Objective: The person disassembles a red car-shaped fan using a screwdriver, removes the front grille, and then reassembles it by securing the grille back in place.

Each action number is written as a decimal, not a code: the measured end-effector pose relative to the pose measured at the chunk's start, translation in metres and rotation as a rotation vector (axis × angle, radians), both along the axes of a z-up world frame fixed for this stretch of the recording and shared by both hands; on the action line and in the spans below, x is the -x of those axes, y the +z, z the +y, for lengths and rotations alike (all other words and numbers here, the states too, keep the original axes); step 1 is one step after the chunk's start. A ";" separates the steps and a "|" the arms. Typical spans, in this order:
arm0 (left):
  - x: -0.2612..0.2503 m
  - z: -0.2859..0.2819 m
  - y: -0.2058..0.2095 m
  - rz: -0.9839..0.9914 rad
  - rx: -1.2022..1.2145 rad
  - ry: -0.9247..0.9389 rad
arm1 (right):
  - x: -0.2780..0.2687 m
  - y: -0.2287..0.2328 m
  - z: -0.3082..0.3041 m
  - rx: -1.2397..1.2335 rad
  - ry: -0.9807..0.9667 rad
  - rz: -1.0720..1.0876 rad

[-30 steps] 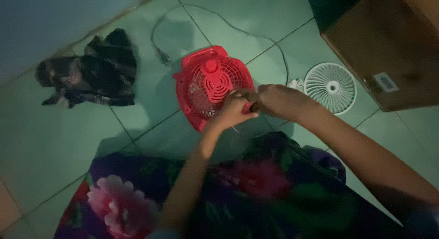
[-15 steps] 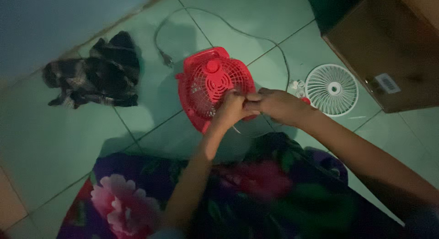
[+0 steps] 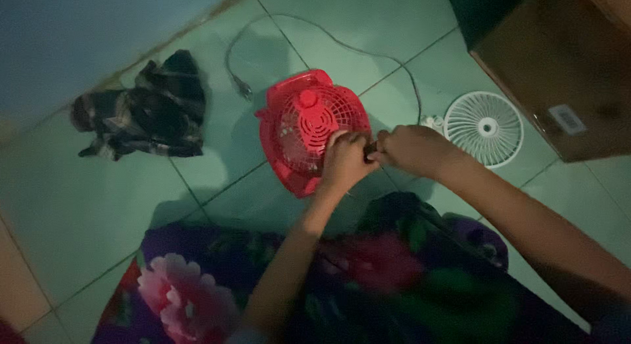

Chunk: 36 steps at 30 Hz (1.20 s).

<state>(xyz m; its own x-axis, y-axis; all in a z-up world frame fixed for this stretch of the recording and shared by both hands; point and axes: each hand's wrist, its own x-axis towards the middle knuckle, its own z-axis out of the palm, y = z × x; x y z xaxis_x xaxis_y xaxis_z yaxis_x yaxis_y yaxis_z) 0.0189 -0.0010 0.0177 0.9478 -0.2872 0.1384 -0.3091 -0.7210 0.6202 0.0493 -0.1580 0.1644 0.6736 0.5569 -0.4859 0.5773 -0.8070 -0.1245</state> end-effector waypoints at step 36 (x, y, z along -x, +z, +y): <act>-0.010 0.010 -0.013 0.099 0.048 -0.126 | 0.008 0.015 -0.002 -0.224 0.286 -0.073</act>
<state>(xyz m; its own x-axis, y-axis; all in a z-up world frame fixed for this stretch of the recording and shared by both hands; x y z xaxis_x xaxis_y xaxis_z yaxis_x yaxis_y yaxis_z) 0.0290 0.0092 0.0048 0.9144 -0.3998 0.0631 -0.3310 -0.6489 0.6851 0.0415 -0.1602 0.1794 0.5038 0.8148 -0.2870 0.7897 -0.5691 -0.2294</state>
